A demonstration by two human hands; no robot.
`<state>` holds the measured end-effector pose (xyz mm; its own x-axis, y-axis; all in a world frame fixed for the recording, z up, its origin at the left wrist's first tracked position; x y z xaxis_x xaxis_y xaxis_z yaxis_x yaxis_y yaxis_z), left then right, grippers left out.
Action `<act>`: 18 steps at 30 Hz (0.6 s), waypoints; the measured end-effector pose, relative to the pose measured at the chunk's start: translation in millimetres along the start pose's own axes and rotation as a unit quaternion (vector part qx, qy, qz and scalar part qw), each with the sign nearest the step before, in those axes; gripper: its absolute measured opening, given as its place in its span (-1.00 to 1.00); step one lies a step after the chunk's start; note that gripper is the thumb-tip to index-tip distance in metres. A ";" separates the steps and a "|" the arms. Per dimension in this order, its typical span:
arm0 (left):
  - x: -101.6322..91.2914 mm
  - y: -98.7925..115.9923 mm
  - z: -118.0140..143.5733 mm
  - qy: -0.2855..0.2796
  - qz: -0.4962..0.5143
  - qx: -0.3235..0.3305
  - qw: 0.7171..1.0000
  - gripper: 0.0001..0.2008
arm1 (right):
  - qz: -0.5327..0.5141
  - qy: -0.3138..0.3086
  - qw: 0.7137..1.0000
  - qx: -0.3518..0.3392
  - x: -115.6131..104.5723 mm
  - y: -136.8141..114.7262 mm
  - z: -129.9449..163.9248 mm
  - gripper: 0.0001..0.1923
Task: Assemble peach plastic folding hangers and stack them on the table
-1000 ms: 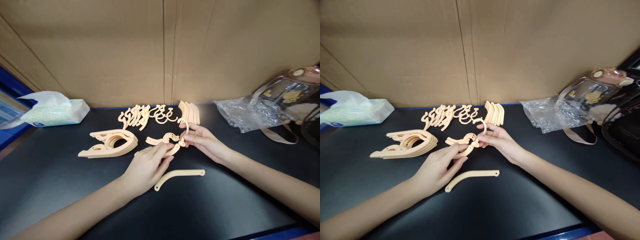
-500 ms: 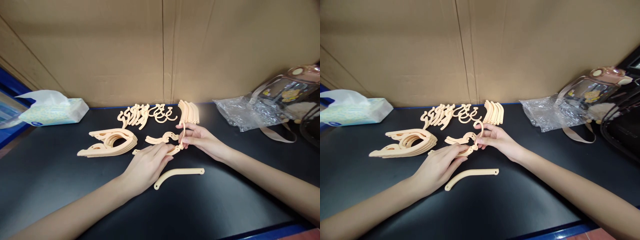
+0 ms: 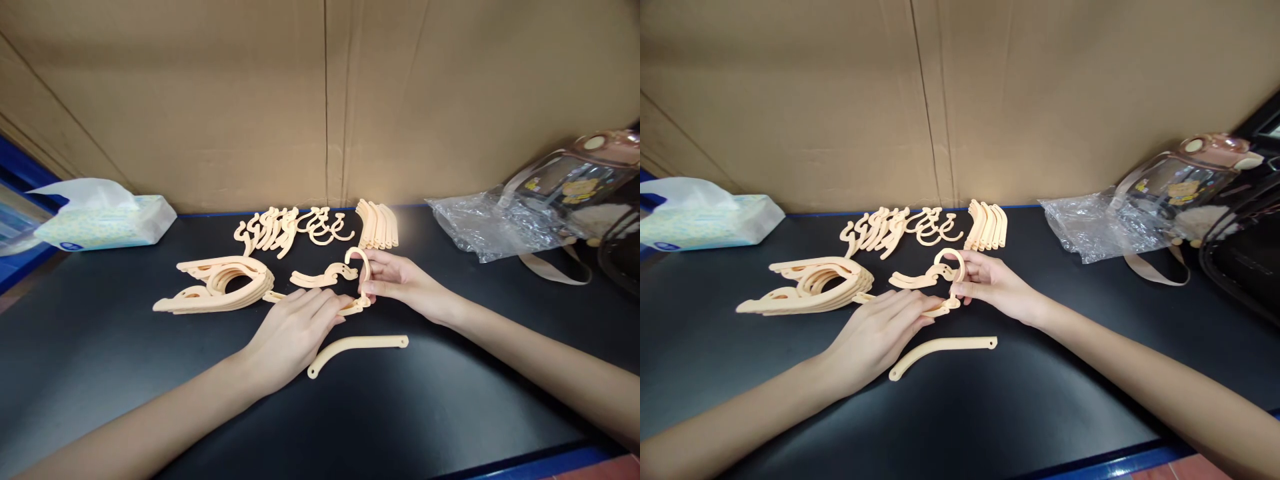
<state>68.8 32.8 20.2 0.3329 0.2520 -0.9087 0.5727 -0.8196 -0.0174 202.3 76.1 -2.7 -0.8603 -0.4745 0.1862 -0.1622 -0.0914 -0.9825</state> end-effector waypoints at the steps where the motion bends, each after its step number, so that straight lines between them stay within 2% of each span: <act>1: 0.1 0.1 0.1 0.000 0.000 0.001 1.000 -0.81 | 0.006 0.000 1.000 -0.004 0.3 -0.8 0.2 -0.52; 8: 2.7 1.2 0.4 -0.013 -0.010 0.010 1.000 -0.81 | 0.063 0.004 0.997 -0.048 0.2 -5.5 0.9 -0.53; 18: 2.0 1.4 0.5 -0.001 -0.020 0.009 1.000 -0.83 | 0.098 0.021 0.992 -0.074 3.4 -9.6 6.0 -0.47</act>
<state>69.9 31.9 18.2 0.3089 0.2839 -0.9077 0.5721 -0.8179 -0.0611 203.8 70.1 7.4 -0.9010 -0.4337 -0.0058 -0.0562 0.1301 -0.9899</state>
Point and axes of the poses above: each hand's wrist, its own z-axis away from the middle knuckle, its own x-axis out of the palm, y = z × x, the point moved 7 cm from there along -z, towards the middle knuckle, and after that the axes turned 10 degrees about -z, right-handed, at the moved point
